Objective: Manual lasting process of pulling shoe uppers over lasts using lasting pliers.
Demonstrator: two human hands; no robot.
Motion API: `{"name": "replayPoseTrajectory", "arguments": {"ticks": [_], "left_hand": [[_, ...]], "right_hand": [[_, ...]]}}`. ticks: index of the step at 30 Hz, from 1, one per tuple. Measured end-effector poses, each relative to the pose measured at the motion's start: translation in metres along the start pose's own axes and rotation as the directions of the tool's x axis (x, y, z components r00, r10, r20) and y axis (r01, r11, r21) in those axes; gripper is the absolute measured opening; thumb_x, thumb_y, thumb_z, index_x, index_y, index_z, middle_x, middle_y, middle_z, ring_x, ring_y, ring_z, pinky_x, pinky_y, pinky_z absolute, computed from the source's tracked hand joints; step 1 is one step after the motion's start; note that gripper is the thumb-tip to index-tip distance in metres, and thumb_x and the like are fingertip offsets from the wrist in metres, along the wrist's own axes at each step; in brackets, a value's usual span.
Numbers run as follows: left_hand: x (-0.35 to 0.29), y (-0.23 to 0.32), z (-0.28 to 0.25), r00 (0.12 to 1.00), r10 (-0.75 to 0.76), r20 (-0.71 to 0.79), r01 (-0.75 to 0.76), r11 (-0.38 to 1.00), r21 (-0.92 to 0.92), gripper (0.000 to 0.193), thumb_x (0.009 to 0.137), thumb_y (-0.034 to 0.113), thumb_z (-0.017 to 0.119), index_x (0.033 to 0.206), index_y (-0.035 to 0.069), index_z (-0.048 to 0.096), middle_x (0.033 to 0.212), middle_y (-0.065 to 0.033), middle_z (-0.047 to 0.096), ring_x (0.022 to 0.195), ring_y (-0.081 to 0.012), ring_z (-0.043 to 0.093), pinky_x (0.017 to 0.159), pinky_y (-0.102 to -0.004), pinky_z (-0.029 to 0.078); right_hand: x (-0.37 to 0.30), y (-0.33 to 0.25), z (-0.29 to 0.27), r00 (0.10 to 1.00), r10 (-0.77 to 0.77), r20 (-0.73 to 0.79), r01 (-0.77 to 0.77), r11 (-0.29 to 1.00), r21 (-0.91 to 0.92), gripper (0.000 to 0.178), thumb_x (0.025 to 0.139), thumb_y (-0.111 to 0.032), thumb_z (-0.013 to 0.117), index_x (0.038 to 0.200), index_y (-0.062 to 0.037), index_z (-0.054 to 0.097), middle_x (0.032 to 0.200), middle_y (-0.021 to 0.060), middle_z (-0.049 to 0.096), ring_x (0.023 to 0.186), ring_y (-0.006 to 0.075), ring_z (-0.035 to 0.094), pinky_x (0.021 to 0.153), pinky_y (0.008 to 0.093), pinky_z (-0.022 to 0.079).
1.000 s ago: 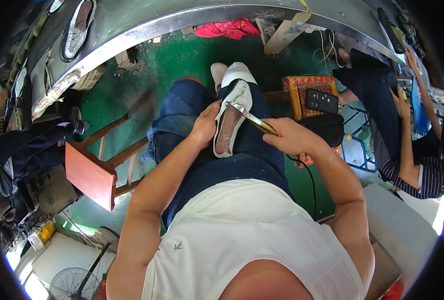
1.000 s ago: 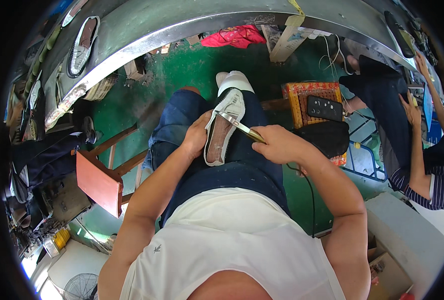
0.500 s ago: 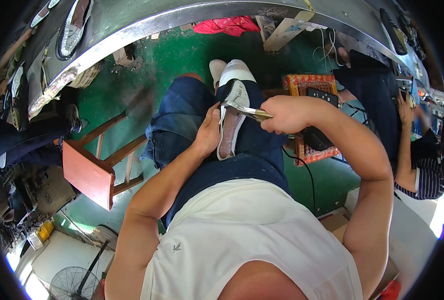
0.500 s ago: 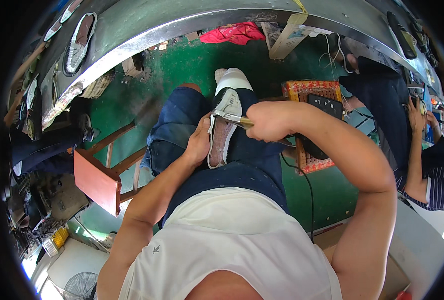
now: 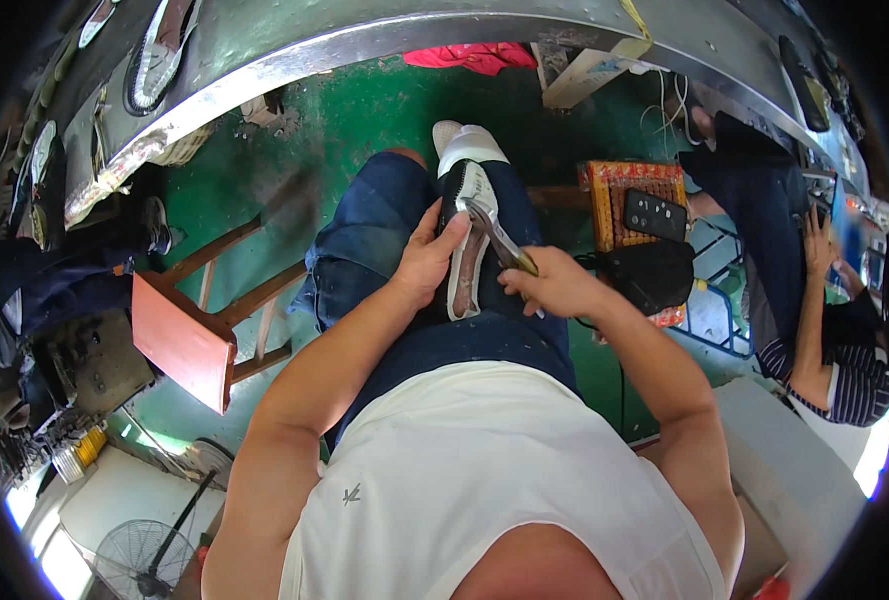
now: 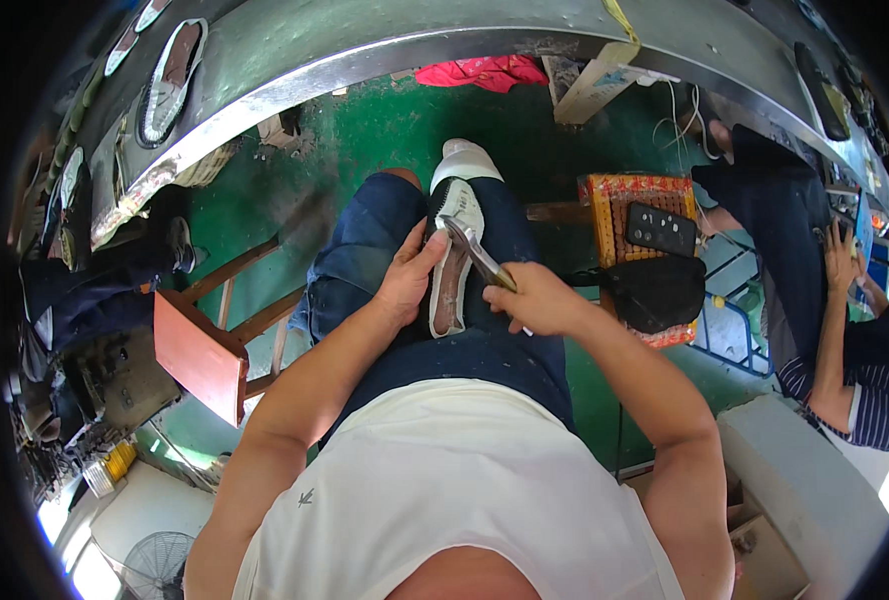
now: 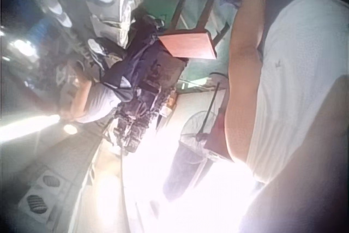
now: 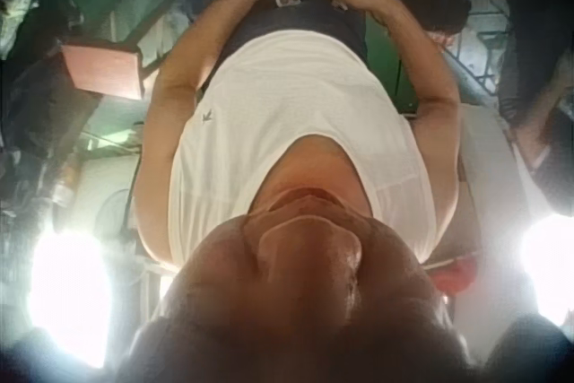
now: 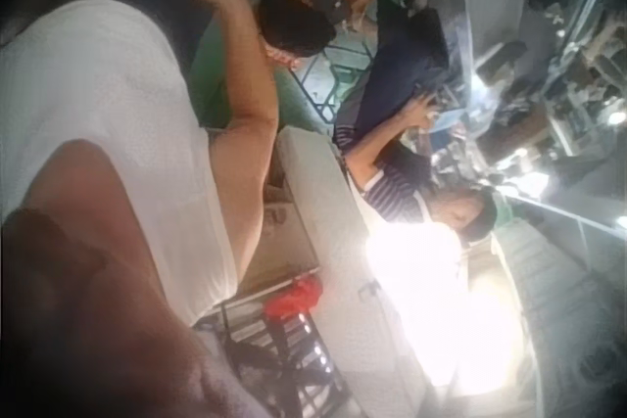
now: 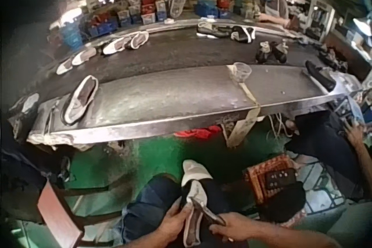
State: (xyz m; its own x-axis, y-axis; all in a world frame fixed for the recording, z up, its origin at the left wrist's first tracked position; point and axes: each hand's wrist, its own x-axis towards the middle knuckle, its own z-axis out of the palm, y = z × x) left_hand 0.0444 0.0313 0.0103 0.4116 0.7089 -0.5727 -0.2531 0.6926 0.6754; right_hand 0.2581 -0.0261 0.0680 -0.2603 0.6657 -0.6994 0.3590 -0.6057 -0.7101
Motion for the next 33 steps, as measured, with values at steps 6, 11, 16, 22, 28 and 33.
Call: {"name": "replayPoseTrajectory", "arguments": {"ticks": [6, 11, 16, 22, 28, 33], "left_hand": [[0.01, -0.007, 0.019, 0.996, 0.062, -0.056, -0.056, 0.994, 0.095, 0.071, 0.096, 0.031, 0.072, 0.151, 0.001, 0.039, 0.128, -0.0108, 0.062, 0.112, -0.0182, 0.062, 0.096, -0.0325, 0.051], [0.018, -0.003, 0.027, 0.991, 0.056, -0.121, -0.024, 0.967, 0.253, 0.062, 0.094, 0.03, 0.072, 0.143, -0.002, 0.049, 0.118, -0.011, 0.067, 0.103, -0.018, 0.065, 0.089, -0.0325, 0.053], [0.027, 0.006, 0.019, 0.989, -0.015, -0.145, 0.055, 0.959, 0.278, 0.055, 0.091, 0.032, 0.07, 0.131, -0.004, 0.059, 0.112, -0.0128, 0.069, 0.098, -0.0192, 0.066, 0.086, -0.0329, 0.053], [0.027, 0.017, 0.022, 0.988, -0.122, -0.092, 0.15, 0.882, 0.446, 0.05, 0.092, 0.031, 0.069, 0.129, -0.001, 0.058, 0.116, -0.0124, 0.067, 0.104, -0.0201, 0.065, 0.09, -0.034, 0.052], [0.017, 0.03, 0.028, 0.98, -0.193, -0.041, 0.194, 0.899, 0.393, 0.056, 0.089, 0.029, 0.075, 0.133, 0.0, 0.054, 0.119, -0.0122, 0.066, 0.105, -0.022, 0.065, 0.09, -0.0347, 0.053], [0.026, 0.037, 0.009, 0.956, -0.292, 0.02, 0.261, 0.879, 0.398, 0.061, 0.086, 0.026, 0.077, 0.135, -0.001, 0.053, 0.12, -0.0146, 0.067, 0.107, -0.0236, 0.066, 0.09, -0.0385, 0.053]], "right_hand": [[0.011, 0.041, 0.003, 0.978, 0.096, 0.185, -0.17, 0.883, 0.437, 0.03, 0.103, -0.032, 0.059, 0.096, -0.0025, 0.06, 0.083, 0.0057, 0.064, 0.066, 0.0112, 0.062, 0.047, 0.0217, 0.046], [0.023, 0.084, -0.028, 0.879, -0.04, 0.474, -0.342, 0.64, 0.688, 0.033, 0.1, -0.029, 0.063, 0.117, -0.0002, 0.06, 0.091, 0.007, 0.068, 0.079, 0.0158, 0.07, 0.046, 0.0197, 0.046], [0.004, 0.04, -0.067, 0.967, 0.066, 0.246, -0.144, 0.939, 0.312, 0.037, 0.104, -0.035, 0.055, 0.115, 0.0002, 0.06, 0.09, 0.0062, 0.068, 0.076, 0.0149, 0.07, 0.047, 0.0235, 0.048], [0.019, -0.021, -0.043, 0.975, -0.189, -0.12, 0.175, 0.978, -0.113, 0.045, 0.107, -0.04, 0.042, 0.099, 0.001, 0.06, 0.082, 0.0078, 0.066, 0.068, 0.0166, 0.066, 0.06, 0.0325, 0.051], [0.012, -0.015, -0.045, 0.931, -0.34, -0.133, 0.283, 0.902, -0.325, 0.046, 0.105, -0.038, 0.046, 0.093, 0.0029, 0.062, 0.082, 0.0199, 0.068, 0.077, 0.037, 0.067, 0.075, 0.0447, 0.052], [-0.009, -0.015, -0.058, 0.995, -0.084, -0.056, 0.059, 0.933, -0.355, 0.038, 0.099, -0.032, 0.056, 0.089, 0.0041, 0.063, 0.085, 0.0239, 0.068, 0.085, 0.0412, 0.067, 0.078, 0.0473, 0.051]]}}
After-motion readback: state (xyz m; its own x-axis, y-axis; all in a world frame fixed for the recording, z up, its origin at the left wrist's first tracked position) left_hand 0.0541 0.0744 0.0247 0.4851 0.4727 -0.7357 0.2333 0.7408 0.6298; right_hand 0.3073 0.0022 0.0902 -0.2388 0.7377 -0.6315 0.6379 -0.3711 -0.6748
